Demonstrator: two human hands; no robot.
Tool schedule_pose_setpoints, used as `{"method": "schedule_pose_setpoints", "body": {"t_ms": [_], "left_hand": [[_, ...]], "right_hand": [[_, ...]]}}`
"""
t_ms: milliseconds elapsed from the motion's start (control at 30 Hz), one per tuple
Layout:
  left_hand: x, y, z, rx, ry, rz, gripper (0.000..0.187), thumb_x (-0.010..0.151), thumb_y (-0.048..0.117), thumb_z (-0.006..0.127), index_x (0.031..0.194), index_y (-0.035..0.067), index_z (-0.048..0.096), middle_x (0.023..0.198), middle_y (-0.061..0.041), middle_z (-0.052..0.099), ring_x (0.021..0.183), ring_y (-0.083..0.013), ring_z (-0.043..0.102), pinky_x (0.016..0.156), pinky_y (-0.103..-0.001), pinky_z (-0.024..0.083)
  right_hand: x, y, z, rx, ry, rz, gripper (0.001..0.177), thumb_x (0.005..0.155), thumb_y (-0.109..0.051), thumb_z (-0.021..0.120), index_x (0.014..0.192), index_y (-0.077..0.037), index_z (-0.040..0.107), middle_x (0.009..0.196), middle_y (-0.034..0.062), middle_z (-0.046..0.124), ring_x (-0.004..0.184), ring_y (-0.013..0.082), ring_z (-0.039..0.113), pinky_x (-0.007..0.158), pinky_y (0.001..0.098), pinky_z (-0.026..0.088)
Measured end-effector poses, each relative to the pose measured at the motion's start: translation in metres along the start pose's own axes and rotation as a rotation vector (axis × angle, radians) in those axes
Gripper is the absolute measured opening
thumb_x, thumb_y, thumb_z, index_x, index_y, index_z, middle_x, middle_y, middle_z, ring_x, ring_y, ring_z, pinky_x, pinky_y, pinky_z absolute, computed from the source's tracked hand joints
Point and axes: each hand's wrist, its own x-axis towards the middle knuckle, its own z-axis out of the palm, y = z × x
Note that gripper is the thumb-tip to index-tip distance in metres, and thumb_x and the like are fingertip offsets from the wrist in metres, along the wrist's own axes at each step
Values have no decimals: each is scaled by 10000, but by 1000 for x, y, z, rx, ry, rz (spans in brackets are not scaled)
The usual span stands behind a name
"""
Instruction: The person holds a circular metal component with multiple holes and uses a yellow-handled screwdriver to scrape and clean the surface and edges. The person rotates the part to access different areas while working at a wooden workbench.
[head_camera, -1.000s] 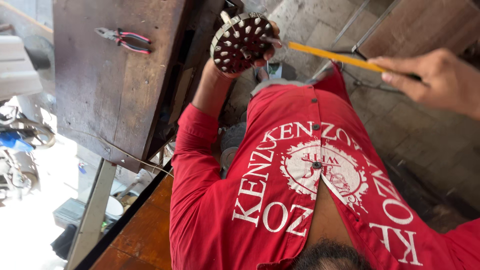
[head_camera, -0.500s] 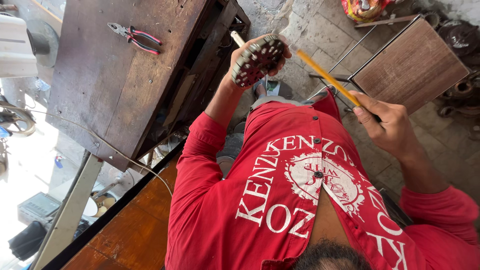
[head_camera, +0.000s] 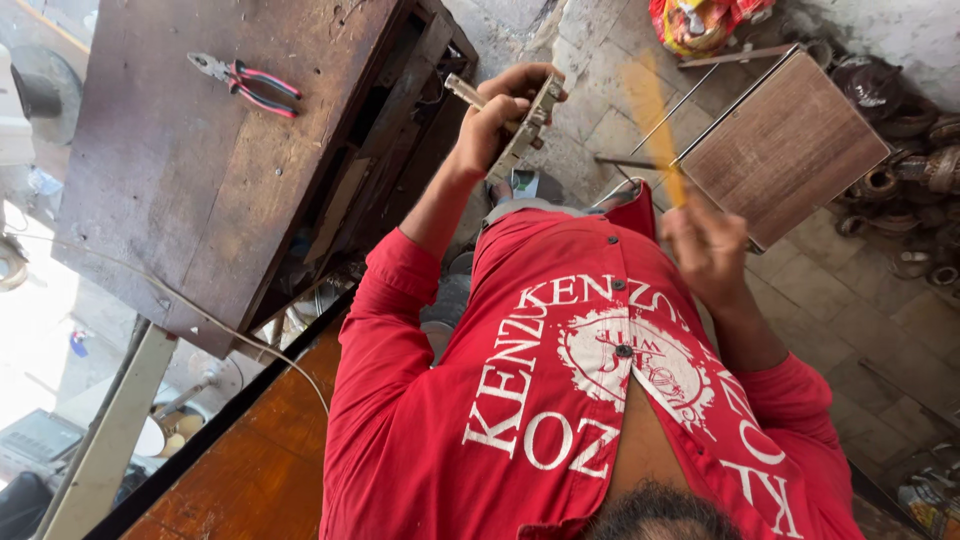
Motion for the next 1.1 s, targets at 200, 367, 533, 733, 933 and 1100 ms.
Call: {"method": "schedule_pose_setpoints", "body": {"t_ms": [200,367,533,733,933,1100], "left_hand": [[-2,-2,-10,207,-14,72,503,900,119,494,1371,-14,606,1112,-73,676,945,-112,602,823,-259,491],[-10,1,-15,358,-1,79,502,907,117,503,1384,2,608,1148,-68,684,983,-106,600,849,-270,505],[-7,4,-17,365,-14,91,490,913,116,516,1378,-5,610,1130,-69,678,1000,-118,604,867,-275,511],[-9,7,-19,332,-22,98,464,916,119,513,1351,-3,618,1105,-64,695,990,-117,625,863,-273,521],[-19,7,-12,367,26,75,463,919,122,538,1355,-2,632,1108,-62,682,967,-112,599,838,-259,504],[-11,10,-15,375,73,23,491,884,133,530,1349,9,627,1092,-37,688,908,-98,583,772,-241,495]], "right_hand": [[6,-11,-27,-108,-99,-177,386,1089,-85,591,1473,-47,563,916,166,706,811,167,694,729,311,558],[1,0,-48,-7,10,-5,441,1115,-79,537,1556,-86,520,813,68,693,543,84,566,537,248,501],[-3,-2,-44,-80,-152,-21,412,1077,-73,602,1489,-81,585,820,104,675,660,134,594,623,309,510],[-1,5,-33,-147,-164,-88,395,1080,-66,621,1475,-55,599,890,136,675,699,126,617,659,297,512],[-12,14,-25,-150,-145,-99,379,1052,-73,636,1427,-19,640,982,191,707,753,211,659,682,319,535],[1,11,-23,-131,-144,-81,352,1041,-55,636,1387,12,654,967,175,724,757,208,694,713,336,550]]}}
